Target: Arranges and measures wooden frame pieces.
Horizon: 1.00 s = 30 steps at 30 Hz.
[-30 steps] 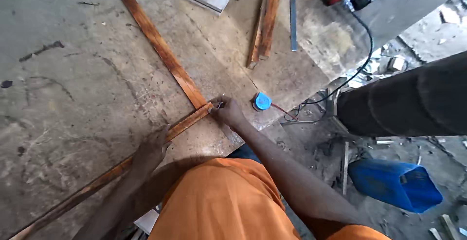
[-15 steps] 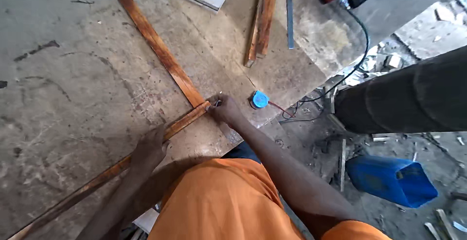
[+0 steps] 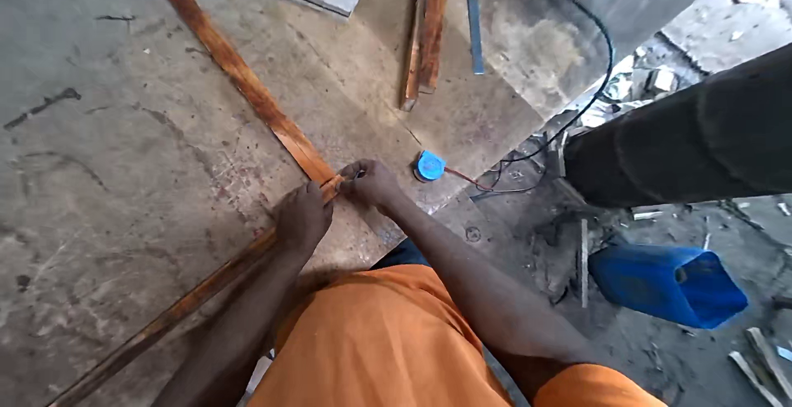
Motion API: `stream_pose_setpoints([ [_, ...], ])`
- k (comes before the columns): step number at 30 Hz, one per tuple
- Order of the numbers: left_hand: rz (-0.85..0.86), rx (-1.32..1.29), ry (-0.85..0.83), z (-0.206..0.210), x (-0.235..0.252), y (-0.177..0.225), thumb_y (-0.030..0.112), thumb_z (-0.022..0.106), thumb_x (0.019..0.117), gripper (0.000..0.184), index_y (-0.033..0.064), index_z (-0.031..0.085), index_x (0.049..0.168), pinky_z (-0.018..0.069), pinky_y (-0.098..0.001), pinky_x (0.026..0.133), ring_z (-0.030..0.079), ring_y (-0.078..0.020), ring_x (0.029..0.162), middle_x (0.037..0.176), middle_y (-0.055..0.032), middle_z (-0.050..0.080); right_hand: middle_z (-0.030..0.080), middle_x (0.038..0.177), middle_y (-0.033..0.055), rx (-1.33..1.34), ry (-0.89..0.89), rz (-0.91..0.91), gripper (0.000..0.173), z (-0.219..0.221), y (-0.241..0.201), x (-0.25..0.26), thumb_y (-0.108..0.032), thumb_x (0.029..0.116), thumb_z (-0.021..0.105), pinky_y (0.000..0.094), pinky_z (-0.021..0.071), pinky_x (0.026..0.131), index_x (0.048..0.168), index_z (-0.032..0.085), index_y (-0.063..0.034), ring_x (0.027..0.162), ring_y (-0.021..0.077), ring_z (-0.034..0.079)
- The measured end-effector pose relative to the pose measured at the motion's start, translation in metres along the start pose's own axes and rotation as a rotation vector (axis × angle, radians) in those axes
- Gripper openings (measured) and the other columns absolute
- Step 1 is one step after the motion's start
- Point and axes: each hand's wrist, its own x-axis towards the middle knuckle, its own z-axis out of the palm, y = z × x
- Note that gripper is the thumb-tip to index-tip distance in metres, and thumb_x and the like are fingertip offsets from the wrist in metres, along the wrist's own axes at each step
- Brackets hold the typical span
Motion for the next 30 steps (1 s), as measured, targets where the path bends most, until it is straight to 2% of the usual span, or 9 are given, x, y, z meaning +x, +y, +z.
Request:
stream_pose_setpoints([
  [2, -0.024, -0.031, -0.034, -0.003, 0.005, 0.003, 0.032, 0.070, 0.0937, 0.049, 0.0081, 0.059, 0.135, 0.0578, -0.0591, 0.080, 0.071, -0.0398, 0.099, 0.114, -0.0203, 0.070, 0.072, 0.103, 0.0121, -0.015, -0.011, 0.015, 0.039, -0.001, 0.000, 0.002, -0.023, 0.0805, 0.084, 0.0518, 0.0583, 0.082, 0.115, 0.071, -0.0097, 0.092, 0.0270, 0.070],
  [4, -0.026, -0.039, -0.037, -0.004, 0.007, 0.007, 0.027, 0.070, 0.0926, 0.052, 0.0094, 0.057, 0.139, 0.0578, -0.0594, 0.080, 0.071, -0.0403, 0.099, 0.114, -0.0207, 0.071, 0.072, 0.102, 0.0117, -0.034, -0.013, 0.020, 0.038, -0.001, 0.000, 0.003, -0.023, 0.0806, 0.083, 0.0524, 0.0581, 0.082, 0.114, 0.071, -0.0104, 0.092, 0.0269, 0.070],
  [7, 0.005, -0.024, -0.012, -0.003, 0.009, 0.009, 0.028, 0.071, 0.0917, 0.036, 0.0062, 0.066, 0.121, 0.0579, -0.0591, 0.076, 0.072, -0.0395, 0.093, 0.103, -0.0192, 0.072, 0.072, 0.101, 0.0120, -0.051, -0.021, 0.015, 0.036, -0.003, -0.005, -0.001, -0.023, 0.0819, 0.082, 0.0517, 0.0585, 0.080, 0.113, 0.071, -0.0094, 0.089, 0.0265, 0.070],
  [9, 0.006, -0.021, -0.038, -0.006, 0.010, 0.010, 0.027, 0.070, 0.0926, 0.033, 0.0050, 0.067, 0.118, 0.0575, -0.0594, 0.078, 0.072, -0.0398, 0.096, 0.104, -0.0197, 0.072, 0.072, 0.101, 0.0124, -0.081, -0.024, 0.001, 0.034, -0.003, -0.007, -0.001, -0.022, 0.0826, 0.081, 0.0528, 0.0581, 0.080, 0.113, 0.071, -0.0088, 0.090, 0.0273, 0.070],
  [11, -0.005, -0.026, -0.064, -0.008, 0.011, 0.011, 0.026, 0.070, 0.0928, 0.034, 0.0054, 0.068, 0.119, 0.0572, -0.0597, 0.081, 0.071, -0.0398, 0.099, 0.106, -0.0200, 0.072, 0.073, 0.102, 0.0121, -0.127, -0.025, -0.012, 0.034, -0.002, -0.009, 0.000, -0.022, 0.0832, 0.080, 0.0543, 0.0577, 0.082, 0.113, 0.071, -0.0098, 0.092, 0.0280, 0.070],
  [14, 0.013, -0.030, -0.057, -0.005, 0.013, 0.008, 0.026, 0.071, 0.0917, 0.034, 0.0048, 0.067, 0.118, 0.0578, -0.0592, 0.080, 0.072, -0.0397, 0.096, 0.103, -0.0203, 0.072, 0.072, 0.100, 0.0123, -0.158, -0.025, -0.006, 0.033, -0.002, -0.012, -0.002, -0.023, 0.0828, 0.080, 0.0547, 0.0572, 0.081, 0.112, 0.071, -0.0100, 0.092, 0.0286, 0.070],
  [18, 0.016, -0.055, -0.061, -0.006, 0.013, 0.007, 0.022, 0.072, 0.0904, 0.037, 0.0070, 0.067, 0.124, 0.0573, -0.0610, 0.081, 0.072, -0.0404, 0.097, 0.104, -0.0200, 0.073, 0.072, 0.100, 0.0131, -0.152, -0.028, -0.006, 0.033, -0.002, -0.012, -0.001, -0.022, 0.0829, 0.080, 0.0561, 0.0567, 0.080, 0.111, 0.071, -0.0089, 0.091, 0.0297, 0.070],
  [23, 0.055, -0.056, -0.039, -0.003, 0.014, 0.004, 0.023, 0.072, 0.0907, 0.035, 0.0068, 0.068, 0.121, 0.0577, -0.0595, 0.080, 0.072, -0.0391, 0.094, 0.101, -0.0193, 0.073, 0.072, 0.097, 0.0118, -0.157, -0.023, -0.004, 0.031, 0.000, -0.012, -0.002, -0.023, 0.0835, 0.079, 0.0542, 0.0573, 0.078, 0.110, 0.072, -0.0107, 0.088, 0.0280, 0.070],
  [30, 0.079, -0.073, -0.023, 0.002, 0.015, 0.001, 0.021, 0.072, 0.0901, 0.041, 0.0081, 0.065, 0.128, 0.0575, -0.0583, 0.084, 0.072, -0.0383, 0.098, 0.106, -0.0187, 0.073, 0.073, 0.096, 0.0104, -0.155, -0.007, -0.021, 0.030, 0.001, -0.010, -0.001, -0.022, 0.0829, 0.080, 0.0528, 0.0576, 0.079, 0.109, 0.072, -0.0093, 0.088, 0.0264, 0.070],
])
